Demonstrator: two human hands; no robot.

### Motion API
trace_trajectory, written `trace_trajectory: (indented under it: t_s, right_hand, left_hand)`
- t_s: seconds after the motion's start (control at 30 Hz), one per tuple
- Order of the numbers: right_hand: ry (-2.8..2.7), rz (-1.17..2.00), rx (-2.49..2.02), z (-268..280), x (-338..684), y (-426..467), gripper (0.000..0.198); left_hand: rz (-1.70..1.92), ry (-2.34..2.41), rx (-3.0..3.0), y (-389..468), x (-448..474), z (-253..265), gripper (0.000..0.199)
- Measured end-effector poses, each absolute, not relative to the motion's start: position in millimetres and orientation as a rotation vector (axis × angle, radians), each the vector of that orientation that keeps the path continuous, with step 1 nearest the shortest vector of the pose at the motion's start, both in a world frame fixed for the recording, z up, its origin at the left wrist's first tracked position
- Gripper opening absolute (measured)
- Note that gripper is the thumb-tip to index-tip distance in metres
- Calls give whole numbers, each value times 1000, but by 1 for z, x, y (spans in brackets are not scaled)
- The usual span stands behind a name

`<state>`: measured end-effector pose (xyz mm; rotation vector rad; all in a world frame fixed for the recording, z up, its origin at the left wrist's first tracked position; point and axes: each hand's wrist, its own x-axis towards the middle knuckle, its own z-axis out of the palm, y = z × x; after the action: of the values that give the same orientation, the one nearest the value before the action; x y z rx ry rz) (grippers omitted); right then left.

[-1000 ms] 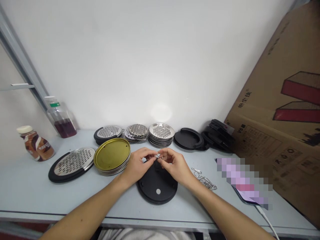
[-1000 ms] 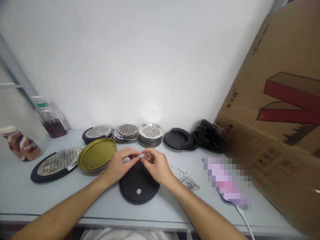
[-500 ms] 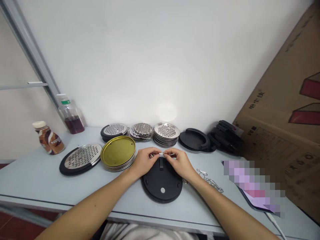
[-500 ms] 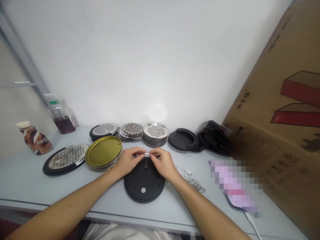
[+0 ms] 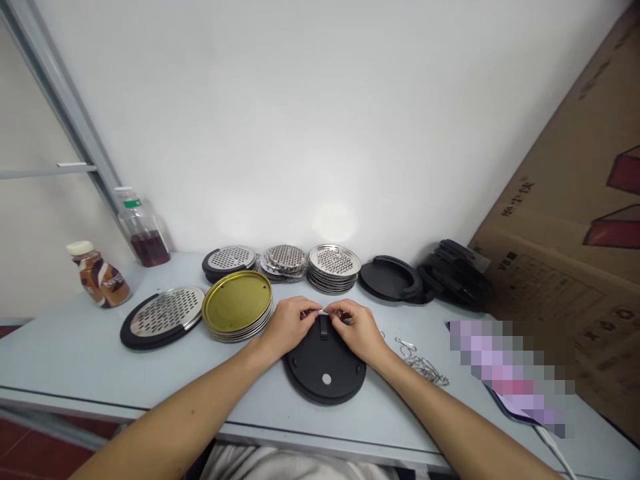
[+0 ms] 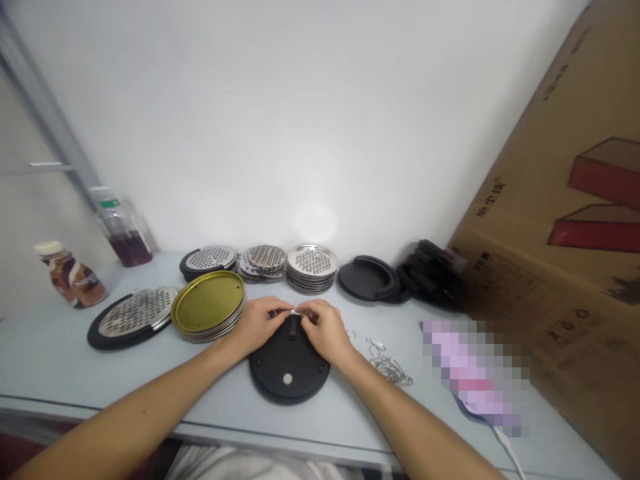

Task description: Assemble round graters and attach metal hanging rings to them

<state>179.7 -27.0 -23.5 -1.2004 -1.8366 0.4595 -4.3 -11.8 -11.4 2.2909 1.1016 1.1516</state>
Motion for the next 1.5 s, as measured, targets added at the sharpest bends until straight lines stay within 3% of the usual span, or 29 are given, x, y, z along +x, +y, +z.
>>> trace_trajectory:
  t_s: [0.3,1.5]
  right_hand:
    - [-1844,444,-1176,-25,177,-28,34]
    - [-1899,319,-1207,-21,168,-40,28]
  left_hand:
    - [1144,1161,2296,-12,-4,-12,19]
    - [1204,1136,2279,-24,-8,-13,22]
